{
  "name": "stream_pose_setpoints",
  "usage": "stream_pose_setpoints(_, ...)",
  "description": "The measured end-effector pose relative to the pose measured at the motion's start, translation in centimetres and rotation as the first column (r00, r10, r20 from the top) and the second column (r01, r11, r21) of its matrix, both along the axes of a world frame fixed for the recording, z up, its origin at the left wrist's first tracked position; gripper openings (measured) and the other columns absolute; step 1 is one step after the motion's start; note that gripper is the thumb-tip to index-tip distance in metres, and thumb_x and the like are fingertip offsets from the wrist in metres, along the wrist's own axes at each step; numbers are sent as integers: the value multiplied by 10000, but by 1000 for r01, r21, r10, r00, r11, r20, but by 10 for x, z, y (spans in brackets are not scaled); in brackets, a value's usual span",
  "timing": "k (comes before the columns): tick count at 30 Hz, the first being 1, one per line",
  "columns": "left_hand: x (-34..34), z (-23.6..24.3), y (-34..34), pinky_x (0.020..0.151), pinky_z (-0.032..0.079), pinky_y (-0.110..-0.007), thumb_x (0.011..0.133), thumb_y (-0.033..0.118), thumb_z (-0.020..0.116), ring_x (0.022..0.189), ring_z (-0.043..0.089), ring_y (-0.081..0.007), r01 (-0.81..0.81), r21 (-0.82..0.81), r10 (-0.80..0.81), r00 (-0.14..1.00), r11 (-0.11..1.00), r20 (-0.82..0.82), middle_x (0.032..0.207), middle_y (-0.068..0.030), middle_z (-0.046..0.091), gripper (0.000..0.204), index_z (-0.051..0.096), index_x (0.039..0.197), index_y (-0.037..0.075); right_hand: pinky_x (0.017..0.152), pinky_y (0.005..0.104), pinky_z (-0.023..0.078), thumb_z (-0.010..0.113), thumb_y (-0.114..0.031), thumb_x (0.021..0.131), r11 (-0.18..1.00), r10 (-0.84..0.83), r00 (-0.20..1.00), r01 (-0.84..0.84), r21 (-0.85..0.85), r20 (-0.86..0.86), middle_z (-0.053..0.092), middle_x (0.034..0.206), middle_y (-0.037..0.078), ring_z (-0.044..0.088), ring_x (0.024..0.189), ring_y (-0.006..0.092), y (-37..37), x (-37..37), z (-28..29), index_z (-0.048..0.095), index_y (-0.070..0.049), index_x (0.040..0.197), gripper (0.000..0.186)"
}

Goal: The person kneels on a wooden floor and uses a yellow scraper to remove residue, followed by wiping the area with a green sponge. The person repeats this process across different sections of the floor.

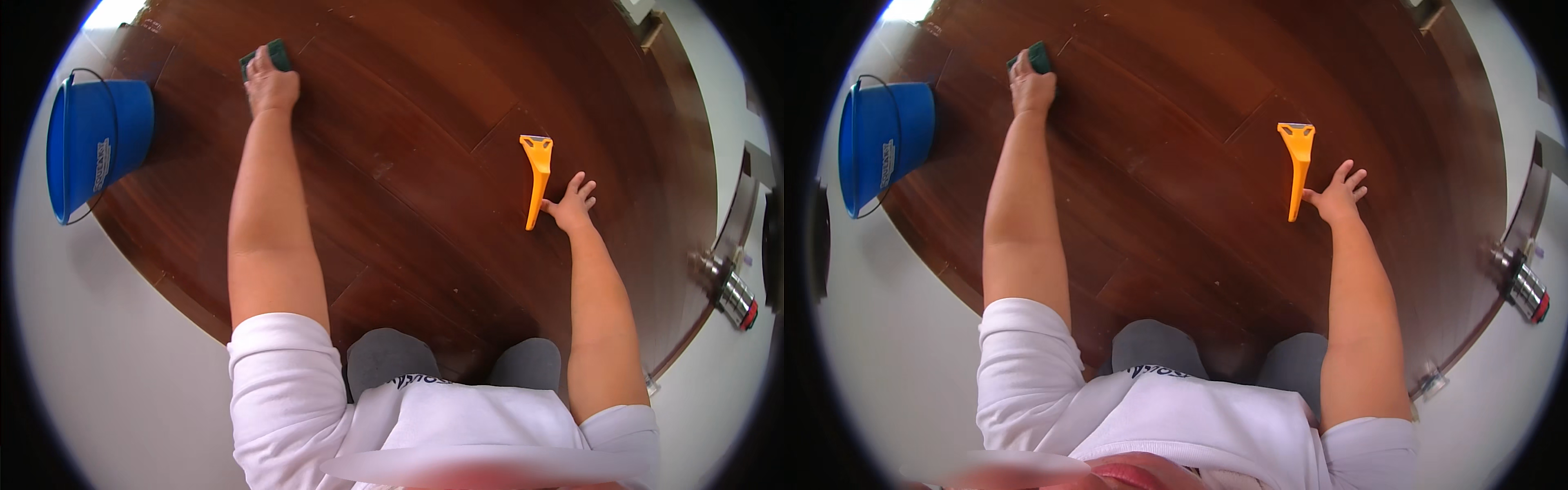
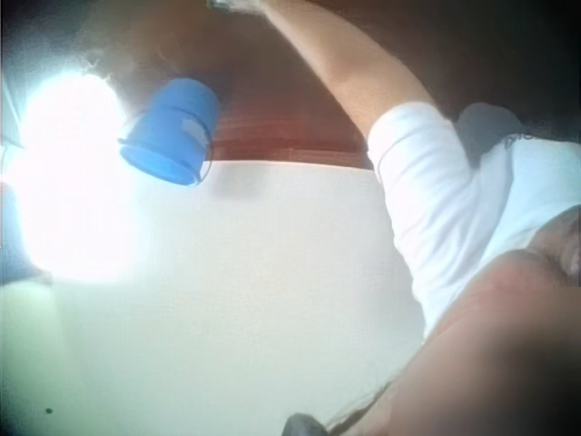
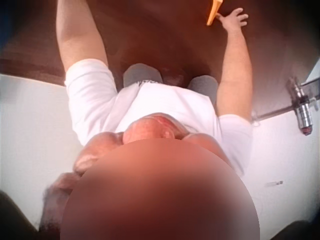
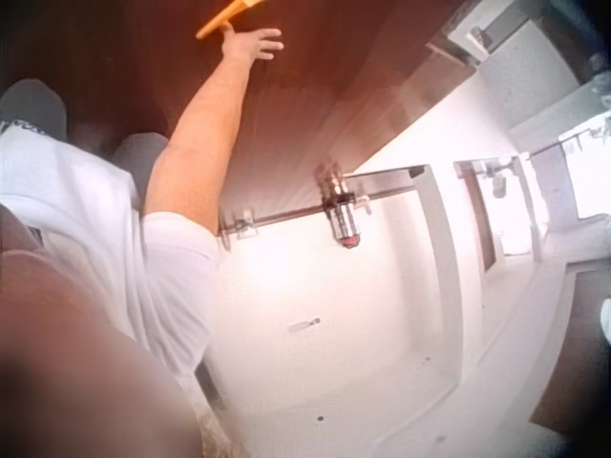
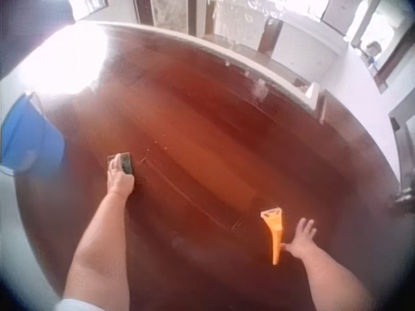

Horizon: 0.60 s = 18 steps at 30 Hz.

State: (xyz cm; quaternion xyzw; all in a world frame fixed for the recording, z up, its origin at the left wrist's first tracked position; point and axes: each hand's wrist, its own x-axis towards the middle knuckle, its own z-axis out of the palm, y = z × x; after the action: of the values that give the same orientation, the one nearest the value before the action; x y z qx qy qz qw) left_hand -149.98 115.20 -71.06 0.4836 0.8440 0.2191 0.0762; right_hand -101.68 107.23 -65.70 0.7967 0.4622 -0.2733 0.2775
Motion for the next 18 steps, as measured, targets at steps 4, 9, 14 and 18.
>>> stream_pose_setpoints(4, -16, -8, 6, 1067, 164, -410, 801, 296, 427, 1334, 155, -264, 47, -252, -87, 985, 967, -150, 1435, -146, 186, 621, 267, 1365, 91, 1052, 486, 198, 721, -380, 688, 1000, 0, 1000, 0, -8, 0, -128, 1424, 217, -15, 1304, 442, 5, -3, 4, -92, -101, 1384, 1106)
stream_pose_setpoints(9, 114, -7, -58, 1078, 78, -418, 788, 656, 367, 1347, 94, -261, 465, -232, -512, 830, 854, -223, 1452, -133, 124, 871, 205, 1372, 30, 1052, 486, 207, 717, -407, 681, 1000, -9, 1000, 9, -11, 6, -115, 1429, 205, -31, 1312, 417, 10, -5, 3, -70, -111, 1390, 1100)
stream_pose_setpoints(14, 283, 23, -187, 1075, 78, -430, 708, 670, 475, 1345, 85, -286, 843, -269, -815, 528, 466, 240, 1445, -158, 123, 962, 212, 1366, 21, 1040, 488, 241, 723, -437, 660, 1000, 7, 1000, -7, 8, 11, -102, 1435, 193, -20, 1312, 420, 7, -1, 3, -68, -129, 1392, 1121)
stream_pose_setpoints(18, 344, 38, -240, 1077, 91, -420, 707, 660, 483, 1345, 95, -270, 954, -180, -891, 290, 240, 349, 1445, -134, 146, 943, 230, 1364, 33, 1053, 484, 192, 712, -468, 660, 999, 17, 1000, -17, 33, -9, -89, 1429, 225, 8, 1297, 463, 7, 0, 3, -65, -115, 1392, 1125)
